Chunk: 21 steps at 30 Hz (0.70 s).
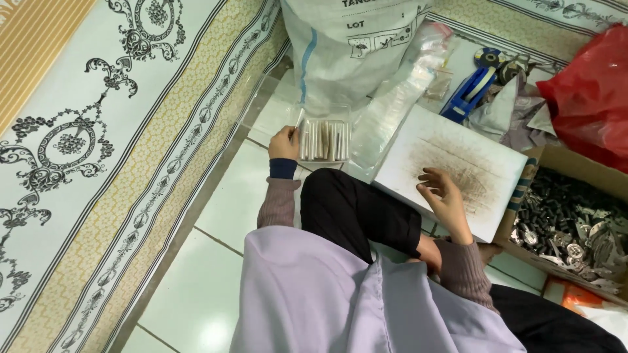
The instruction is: Arranging small circular metal parts on a template board and handling packaging strips.
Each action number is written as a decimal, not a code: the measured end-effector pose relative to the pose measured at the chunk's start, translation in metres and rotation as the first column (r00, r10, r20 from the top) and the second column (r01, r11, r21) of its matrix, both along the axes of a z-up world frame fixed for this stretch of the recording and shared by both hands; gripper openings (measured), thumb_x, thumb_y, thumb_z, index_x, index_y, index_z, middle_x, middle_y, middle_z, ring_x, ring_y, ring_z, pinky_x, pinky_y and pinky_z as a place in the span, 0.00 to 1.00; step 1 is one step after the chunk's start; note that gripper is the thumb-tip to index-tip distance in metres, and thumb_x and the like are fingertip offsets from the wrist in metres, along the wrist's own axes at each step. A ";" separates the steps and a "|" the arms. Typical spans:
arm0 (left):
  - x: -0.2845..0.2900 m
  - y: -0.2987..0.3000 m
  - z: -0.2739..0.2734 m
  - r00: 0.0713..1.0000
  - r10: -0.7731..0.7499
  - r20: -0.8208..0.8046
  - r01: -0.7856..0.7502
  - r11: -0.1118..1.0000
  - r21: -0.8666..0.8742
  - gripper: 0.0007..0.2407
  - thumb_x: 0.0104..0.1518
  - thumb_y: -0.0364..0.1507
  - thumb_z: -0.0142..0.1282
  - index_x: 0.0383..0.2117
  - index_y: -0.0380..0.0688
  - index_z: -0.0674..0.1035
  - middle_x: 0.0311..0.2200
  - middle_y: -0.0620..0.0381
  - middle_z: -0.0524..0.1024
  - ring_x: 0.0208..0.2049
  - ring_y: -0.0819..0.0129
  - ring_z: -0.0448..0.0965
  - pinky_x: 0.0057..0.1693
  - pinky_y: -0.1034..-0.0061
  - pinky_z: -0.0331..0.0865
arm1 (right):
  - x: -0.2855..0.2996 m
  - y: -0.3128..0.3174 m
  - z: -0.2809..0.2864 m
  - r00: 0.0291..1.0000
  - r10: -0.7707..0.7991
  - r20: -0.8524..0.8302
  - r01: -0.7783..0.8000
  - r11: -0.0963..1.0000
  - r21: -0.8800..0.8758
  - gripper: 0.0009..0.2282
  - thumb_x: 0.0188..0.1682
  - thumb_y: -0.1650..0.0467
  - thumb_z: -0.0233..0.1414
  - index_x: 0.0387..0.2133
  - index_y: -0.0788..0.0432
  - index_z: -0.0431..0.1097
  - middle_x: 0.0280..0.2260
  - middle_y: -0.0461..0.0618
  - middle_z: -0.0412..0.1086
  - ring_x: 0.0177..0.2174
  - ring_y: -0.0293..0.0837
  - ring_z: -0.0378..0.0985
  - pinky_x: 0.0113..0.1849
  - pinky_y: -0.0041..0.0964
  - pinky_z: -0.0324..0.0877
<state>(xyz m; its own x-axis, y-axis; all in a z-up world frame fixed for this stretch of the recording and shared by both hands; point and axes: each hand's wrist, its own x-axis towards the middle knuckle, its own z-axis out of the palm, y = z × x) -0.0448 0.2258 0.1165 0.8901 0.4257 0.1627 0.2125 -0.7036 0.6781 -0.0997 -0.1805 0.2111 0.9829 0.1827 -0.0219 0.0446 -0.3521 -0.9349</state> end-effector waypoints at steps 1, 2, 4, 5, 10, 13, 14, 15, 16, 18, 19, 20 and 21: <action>0.003 0.003 -0.007 1.000 0.005 0.001 -0.005 1.000 0.001 0.09 0.66 0.33 0.52 0.36 0.44 0.83 0.31 0.47 0.84 0.35 0.52 0.85 0.40 0.62 0.79 | 0.005 0.007 -0.004 1.000 0.005 0.001 -0.005 1.000 0.001 0.19 0.54 0.73 0.57 0.58 0.68 0.65 0.45 0.70 0.72 0.47 0.65 0.76 0.47 0.58 0.71; 0.006 0.004 -0.016 0.999 0.032 -0.021 -0.032 0.999 0.011 0.09 0.66 0.32 0.52 0.37 0.43 0.82 0.32 0.47 0.84 0.35 0.52 0.85 0.40 0.62 0.79 | 0.009 0.012 -0.008 0.999 0.021 -0.027 -0.021 1.000 0.005 0.19 0.54 0.72 0.57 0.57 0.68 0.66 0.45 0.70 0.72 0.47 0.65 0.76 0.47 0.59 0.71; 0.009 0.004 -0.033 0.997 0.062 -0.044 -0.061 0.998 0.020 0.09 0.66 0.32 0.51 0.38 0.42 0.82 0.32 0.47 0.84 0.36 0.52 0.86 0.40 0.61 0.80 | 0.021 0.028 -0.024 0.998 0.040 -0.055 -0.039 0.999 0.009 0.19 0.54 0.71 0.58 0.57 0.67 0.66 0.45 0.70 0.73 0.48 0.66 0.76 0.47 0.59 0.71; 0.010 0.004 -0.042 0.995 0.073 -0.061 -0.070 0.996 0.046 0.08 0.66 0.31 0.51 0.38 0.43 0.82 0.32 0.47 0.84 0.36 0.52 0.86 0.40 0.62 0.80 | 0.030 0.037 -0.035 0.997 0.067 -0.043 -0.067 0.998 0.016 0.19 0.54 0.71 0.59 0.56 0.67 0.67 0.45 0.69 0.73 0.47 0.65 0.76 0.46 0.59 0.72; 0.010 0.000 -0.095 0.992 0.077 -0.095 -0.075 0.997 0.022 0.10 0.67 0.32 0.50 0.39 0.40 0.82 0.33 0.45 0.84 0.36 0.51 0.86 0.40 0.61 0.80 | 0.066 0.103 -0.077 0.989 0.121 -0.084 -0.121 0.993 0.005 0.19 0.53 0.69 0.60 0.55 0.64 0.68 0.47 0.68 0.73 0.49 0.64 0.76 0.47 0.58 0.73; 0.008 -0.003 -0.109 0.987 0.067 -0.148 -0.066 0.998 0.013 0.10 0.65 0.33 0.52 0.44 0.41 0.80 0.35 0.45 0.83 0.38 0.53 0.85 0.40 0.63 0.80 | 0.084 0.138 -0.101 0.974 0.184 -0.135 -0.192 0.980 -0.053 0.22 0.54 0.66 0.59 0.57 0.66 0.66 0.54 0.72 0.68 0.56 0.67 0.69 0.52 0.59 0.71; 0.007 -0.005 -0.106 0.987 0.059 -0.148 -0.057 0.998 0.019 0.12 0.64 0.33 0.53 0.47 0.40 0.78 0.37 0.43 0.83 0.39 0.52 0.85 0.41 0.62 0.80 | 0.090 0.145 -0.113 0.964 0.225 -0.143 -0.239 0.967 -0.091 0.22 0.55 0.65 0.58 0.58 0.65 0.66 0.55 0.70 0.67 0.57 0.67 0.68 0.53 0.59 0.70; 0.006 -0.006 -0.103 0.988 0.051 -0.148 -0.047 0.999 0.026 0.14 0.63 0.33 0.55 0.51 0.39 0.76 0.39 0.41 0.82 0.41 0.51 0.85 0.43 0.60 0.81 | 0.096 0.153 -0.125 0.952 0.264 -0.151 -0.284 0.950 -0.129 0.21 0.56 0.65 0.56 0.59 0.64 0.66 0.57 0.69 0.66 0.58 0.66 0.67 0.54 0.58 0.69; 0.007 -0.007 -0.099 0.987 0.055 -0.149 -0.052 0.998 0.025 0.14 0.63 0.33 0.55 0.51 0.39 0.76 0.39 0.41 0.82 0.41 0.51 0.85 0.43 0.60 0.81 | 0.099 0.157 -0.127 0.951 0.269 -0.152 -0.289 0.949 -0.129 0.21 0.56 0.65 0.56 0.59 0.64 0.66 0.57 0.69 0.66 0.58 0.66 0.67 0.54 0.58 0.69; 0.009 -0.008 -0.093 0.986 0.000 -0.166 -0.001 1.000 -0.007 0.18 0.61 0.30 0.58 0.56 0.37 0.72 0.44 0.37 0.80 0.45 0.47 0.83 0.46 0.57 0.81 | 0.105 0.164 -0.131 0.927 0.368 -0.079 -0.375 0.884 -0.279 0.18 0.58 0.67 0.52 0.59 0.62 0.67 0.58 0.71 0.64 0.58 0.67 0.66 0.55 0.60 0.68; 0.010 -0.008 -0.092 0.986 0.003 -0.168 -0.004 1.000 -0.007 0.18 0.61 0.30 0.58 0.56 0.37 0.72 0.44 0.37 0.80 0.45 0.47 0.83 0.46 0.57 0.81 | 0.103 0.164 -0.127 0.925 0.370 -0.082 -0.378 0.883 -0.278 0.18 0.58 0.67 0.52 0.59 0.62 0.67 0.58 0.71 0.64 0.58 0.67 0.66 0.55 0.60 0.68; 0.010 -0.009 -0.092 0.986 -0.013 -0.165 0.012 1.000 -0.008 0.16 0.63 0.28 0.55 0.55 0.35 0.73 0.44 0.36 0.80 0.45 0.47 0.83 0.46 0.58 0.81 | 0.102 0.165 -0.123 0.918 0.383 -0.100 -0.394 0.863 -0.314 0.18 0.58 0.68 0.51 0.59 0.62 0.67 0.60 0.70 0.63 0.60 0.66 0.65 0.57 0.60 0.66; 0.011 -0.010 -0.091 0.986 -0.029 -0.162 0.028 1.000 -0.009 0.15 0.64 0.26 0.53 0.55 0.33 0.73 0.43 0.36 0.80 0.45 0.47 0.83 0.47 0.58 0.80 | 0.100 0.165 -0.119 0.911 0.395 -0.118 -0.411 0.842 -0.349 0.17 0.59 0.69 0.49 0.60 0.61 0.67 0.61 0.69 0.61 0.61 0.66 0.64 0.58 0.59 0.64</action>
